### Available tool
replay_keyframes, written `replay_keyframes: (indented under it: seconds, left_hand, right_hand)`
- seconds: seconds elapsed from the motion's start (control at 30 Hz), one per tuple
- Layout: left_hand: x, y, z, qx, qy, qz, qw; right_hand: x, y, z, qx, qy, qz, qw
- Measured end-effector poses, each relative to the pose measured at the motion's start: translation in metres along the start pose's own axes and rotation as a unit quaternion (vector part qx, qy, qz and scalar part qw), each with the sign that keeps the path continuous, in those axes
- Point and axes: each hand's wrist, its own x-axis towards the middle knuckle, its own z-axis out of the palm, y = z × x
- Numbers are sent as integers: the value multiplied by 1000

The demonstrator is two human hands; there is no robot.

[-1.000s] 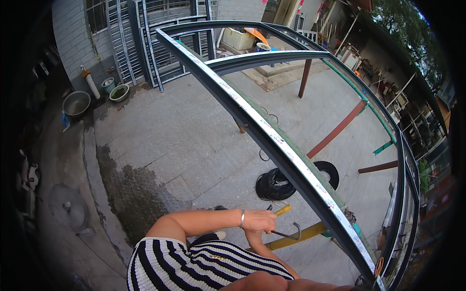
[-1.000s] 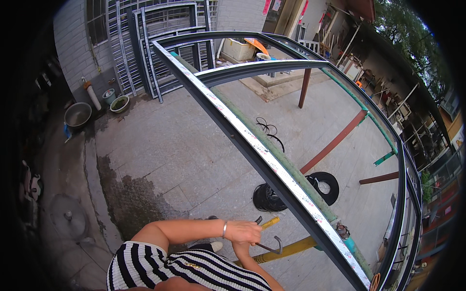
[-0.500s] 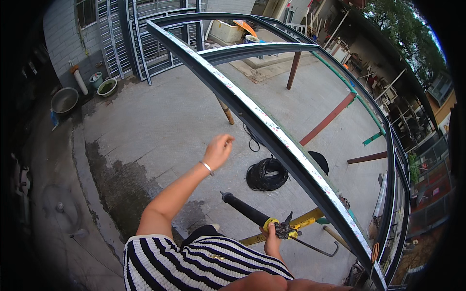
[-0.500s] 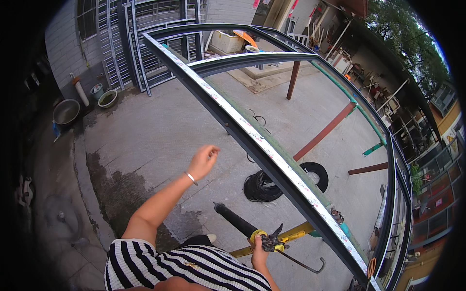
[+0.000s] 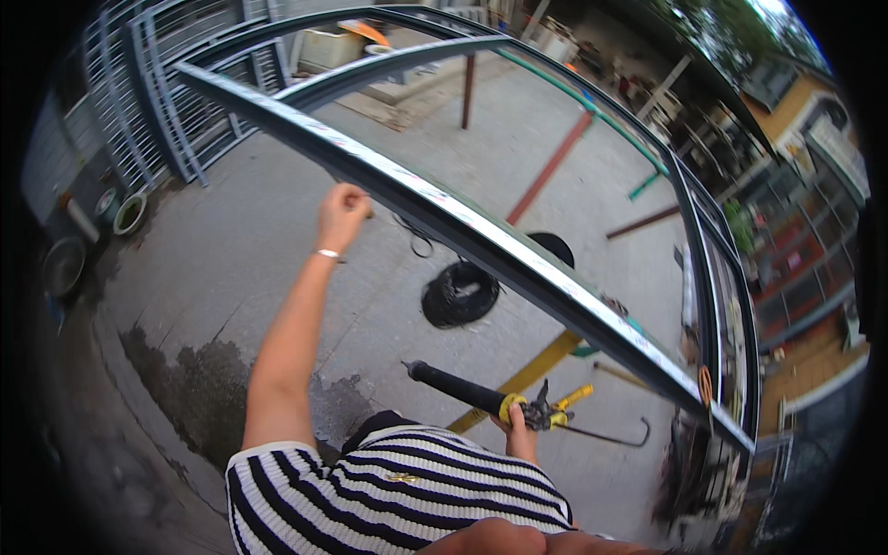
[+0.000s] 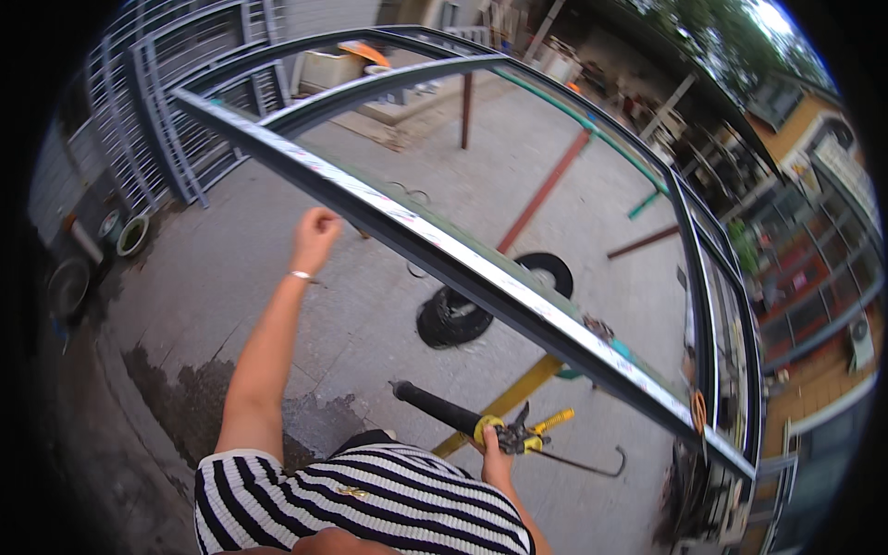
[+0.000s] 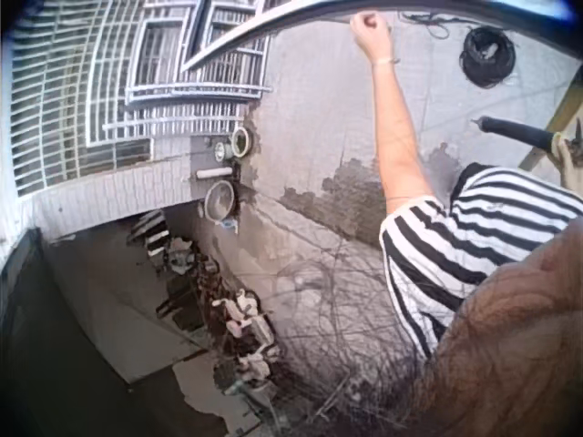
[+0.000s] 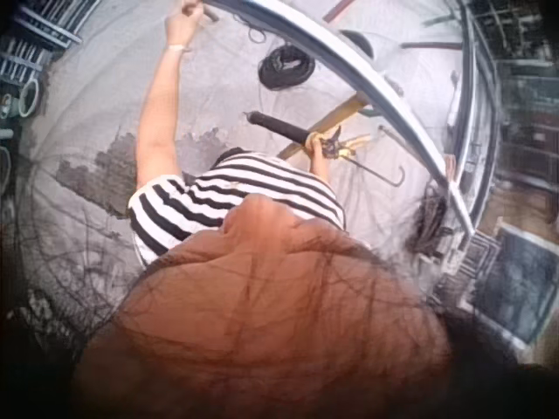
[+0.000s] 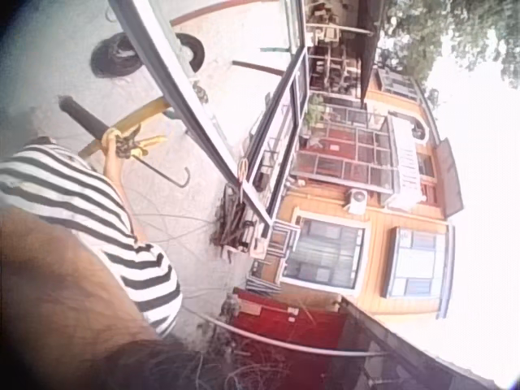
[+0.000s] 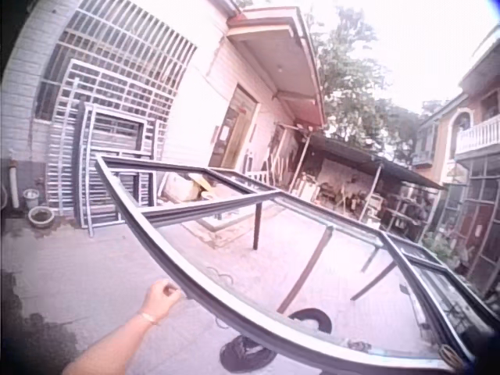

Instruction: The person walks across a workshop yard carrying tools, picks up a caulking gun, and applies sealant along the edges of a metal frame.

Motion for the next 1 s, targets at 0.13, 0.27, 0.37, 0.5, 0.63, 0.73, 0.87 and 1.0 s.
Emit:
replay_keyframes:
  seconds: [0.13,0.27,0.37,0.5,0.63,0.73,0.87,1.0]
  left_hand:
    - [-66,-85,-85,47,67,-174,981]
    - [-201,-202,-159,125,176,-347,913]
    - [-294,-249,-171,171,127,-482,850]
    - [-390,-253,-159,445,-105,-466,757]
    - [-435,-220,-120,390,-155,-422,803]
    - [-428,-161,-88,328,-269,-317,849]
    - [-386,-51,-11,246,-306,-167,904]
    - [-279,68,84,71,-224,153,960]
  right_hand:
    - [-16,4,-22,35,27,-11,999]
    - [-46,7,-58,74,78,-13,994]
    - [-77,11,-101,135,151,-7,979]
    - [-141,22,-178,176,201,-2,964]
    - [-227,54,-253,245,304,5,921]
    - [-299,91,-297,296,374,9,879]
    - [-386,147,-333,351,499,13,792]
    - [-453,201,-353,359,628,28,690]
